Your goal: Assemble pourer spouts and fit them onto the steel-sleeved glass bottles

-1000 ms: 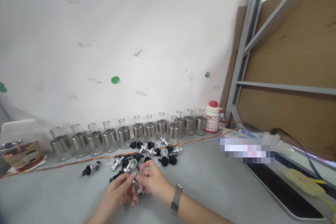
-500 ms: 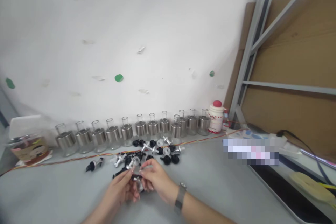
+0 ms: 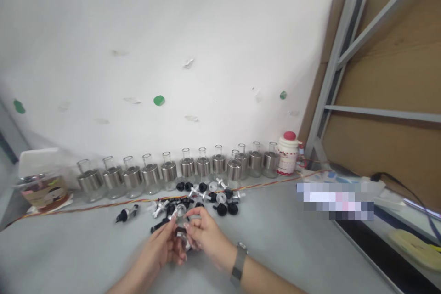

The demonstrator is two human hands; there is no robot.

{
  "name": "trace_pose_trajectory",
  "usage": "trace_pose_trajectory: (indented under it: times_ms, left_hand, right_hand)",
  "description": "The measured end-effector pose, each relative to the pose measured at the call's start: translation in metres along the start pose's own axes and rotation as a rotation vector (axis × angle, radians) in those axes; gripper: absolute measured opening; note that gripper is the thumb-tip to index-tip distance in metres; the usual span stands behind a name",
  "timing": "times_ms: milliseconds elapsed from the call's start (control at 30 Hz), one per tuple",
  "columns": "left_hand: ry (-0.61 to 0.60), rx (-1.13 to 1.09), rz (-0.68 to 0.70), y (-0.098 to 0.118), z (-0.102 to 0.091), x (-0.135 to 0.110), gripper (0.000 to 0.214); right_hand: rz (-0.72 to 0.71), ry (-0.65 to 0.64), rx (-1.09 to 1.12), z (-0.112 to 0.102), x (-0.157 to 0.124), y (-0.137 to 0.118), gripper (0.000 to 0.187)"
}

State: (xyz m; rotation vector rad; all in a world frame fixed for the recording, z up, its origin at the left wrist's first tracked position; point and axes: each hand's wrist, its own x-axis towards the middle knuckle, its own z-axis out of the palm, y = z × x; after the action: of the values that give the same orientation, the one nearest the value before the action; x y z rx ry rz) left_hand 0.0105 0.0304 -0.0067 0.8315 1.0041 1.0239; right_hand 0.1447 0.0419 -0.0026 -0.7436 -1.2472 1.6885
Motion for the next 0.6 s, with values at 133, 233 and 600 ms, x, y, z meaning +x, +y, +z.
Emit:
trace_pose_trajectory:
  times_ms: [133, 233, 600]
  left_hand:
    - [-0.010, 0.000, -0.018, 0.0010, 0.0010, -0.0002, 0.051]
    - [-0.027, 0.013, -0.005, 0.0023, 0.0017, -0.0026, 0.049]
    - [-0.129, 0.129, 0.081, -0.0016, -0.0027, 0.0007, 0.044]
  right_hand:
    - [0.050, 0.003, -0.003, -0.0032, -0.0003, -0.0005, 0.041]
    - [0.078, 0.019, -0.017, -0.0045, -0.0004, -0.0023, 0.040]
    - [0.124, 0.037, 0.008, -0.0016, -0.0034, -0.0080, 0.043]
